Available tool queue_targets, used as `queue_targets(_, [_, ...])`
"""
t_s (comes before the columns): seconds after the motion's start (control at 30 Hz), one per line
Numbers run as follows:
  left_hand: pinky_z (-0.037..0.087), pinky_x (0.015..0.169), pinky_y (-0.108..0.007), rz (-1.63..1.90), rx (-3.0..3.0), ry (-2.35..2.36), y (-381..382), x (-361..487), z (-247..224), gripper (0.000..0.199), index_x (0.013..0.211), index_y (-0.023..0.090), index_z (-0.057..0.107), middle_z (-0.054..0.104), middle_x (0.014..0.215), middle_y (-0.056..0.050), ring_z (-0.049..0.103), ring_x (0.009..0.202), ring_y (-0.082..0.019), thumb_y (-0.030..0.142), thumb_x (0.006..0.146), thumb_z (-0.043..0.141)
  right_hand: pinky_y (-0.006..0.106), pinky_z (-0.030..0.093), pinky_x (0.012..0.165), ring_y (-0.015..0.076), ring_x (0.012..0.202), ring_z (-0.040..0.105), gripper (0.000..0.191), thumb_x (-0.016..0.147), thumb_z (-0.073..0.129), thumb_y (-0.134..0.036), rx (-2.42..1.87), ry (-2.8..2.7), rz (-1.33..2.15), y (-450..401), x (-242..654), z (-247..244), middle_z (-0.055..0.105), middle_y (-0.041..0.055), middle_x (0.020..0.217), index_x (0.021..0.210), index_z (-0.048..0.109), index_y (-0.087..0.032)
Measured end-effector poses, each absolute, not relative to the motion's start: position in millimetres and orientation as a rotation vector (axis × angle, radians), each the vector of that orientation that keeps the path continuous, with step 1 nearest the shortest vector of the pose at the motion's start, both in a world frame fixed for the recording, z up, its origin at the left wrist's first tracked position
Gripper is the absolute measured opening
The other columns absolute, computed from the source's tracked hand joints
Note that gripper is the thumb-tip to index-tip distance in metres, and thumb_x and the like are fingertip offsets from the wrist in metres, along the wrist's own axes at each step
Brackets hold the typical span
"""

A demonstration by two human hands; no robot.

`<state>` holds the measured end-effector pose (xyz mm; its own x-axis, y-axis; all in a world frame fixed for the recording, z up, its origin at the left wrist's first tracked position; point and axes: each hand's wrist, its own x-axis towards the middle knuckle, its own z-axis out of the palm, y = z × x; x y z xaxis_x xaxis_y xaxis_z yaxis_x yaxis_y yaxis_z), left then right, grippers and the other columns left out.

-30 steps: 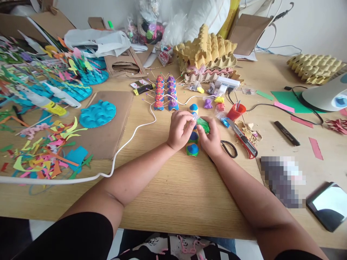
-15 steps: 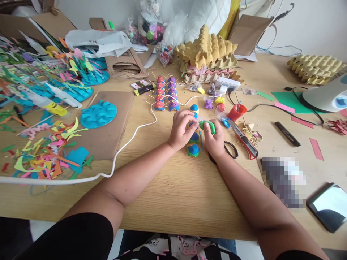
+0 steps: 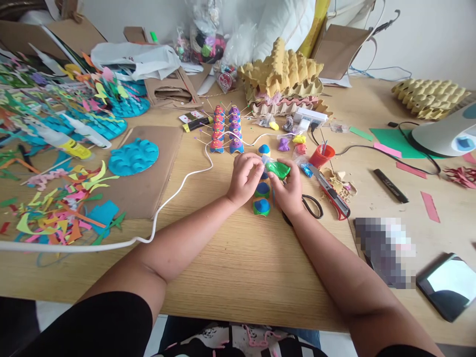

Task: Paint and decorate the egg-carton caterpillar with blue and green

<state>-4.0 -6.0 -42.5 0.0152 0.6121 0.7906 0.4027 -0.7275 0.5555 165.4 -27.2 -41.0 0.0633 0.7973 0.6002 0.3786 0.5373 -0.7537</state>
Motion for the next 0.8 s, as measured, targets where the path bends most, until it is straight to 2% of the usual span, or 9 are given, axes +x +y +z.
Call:
queue_targets(0.2, [0.054, 0.112, -0.044, 1.708, 2.129, 1.078, -5.2, -3.1, -46.6, 0.035, 0.102, 0.026, 0.067, 0.075, 0.116, -0.008, 0.068, 0.119, -0.024, 0.055, 0.115, 0.053, 0.037, 0.06, 0.082, 0.0202, 0.088, 0.069, 0.042, 0.103, 0.068, -0.068, -1.064, -1.428, 0.484, -25.0, 165.0, -40.1, 0.074, 0.0033, 0.097, 0.108, 0.065, -0.026])
queue_targets(0.4, [0.053, 0.113, -0.041, 1.711, 2.056, 1.029, -8.0, -2.5, -47.2, 0.035, 0.1, 0.025, 0.068, 0.074, 0.116, -0.008, 0.068, 0.119, -0.022, 0.054, 0.115, 0.055, 0.034, 0.055, 0.077, 0.017, 0.08, 0.064, 0.044, 0.101, 0.07, -0.069, -1.064, -1.417, 0.551, -28.9, 164.3, -38.0, 0.068, -0.0007, 0.087, 0.102, 0.064, -0.026])
queue_targets(0.6, [0.053, 0.113, -0.042, 1.744, 1.964, 1.008, -12.1, -3.9, -40.7, 0.034, 0.104, 0.025, 0.071, 0.073, 0.117, -0.008, 0.068, 0.12, -0.023, 0.051, 0.116, 0.053, 0.039, 0.058, 0.086, 0.0202, 0.087, 0.07, 0.042, 0.1, 0.073, -0.067, -1.022, -1.309, 0.68, -28.1, 163.4, -43.5, 0.069, 0.0004, 0.094, 0.109, 0.064, -0.027])
queue_targets(0.8, [0.053, 0.112, -0.041, 1.74, 2.076, 1.051, -6.5, -5.9, -43.4, 0.025, 0.112, 0.025, 0.074, 0.075, 0.117, -0.007, 0.069, 0.119, -0.022, 0.04, 0.116, 0.054, 0.039, 0.058, 0.09, 0.0199, 0.094, 0.069, 0.032, 0.1, 0.075, -0.057, -1.035, -1.265, 0.665, -26.1, 165.5, -44.6, 0.069, 0.0012, 0.103, 0.108, 0.066, -0.027])
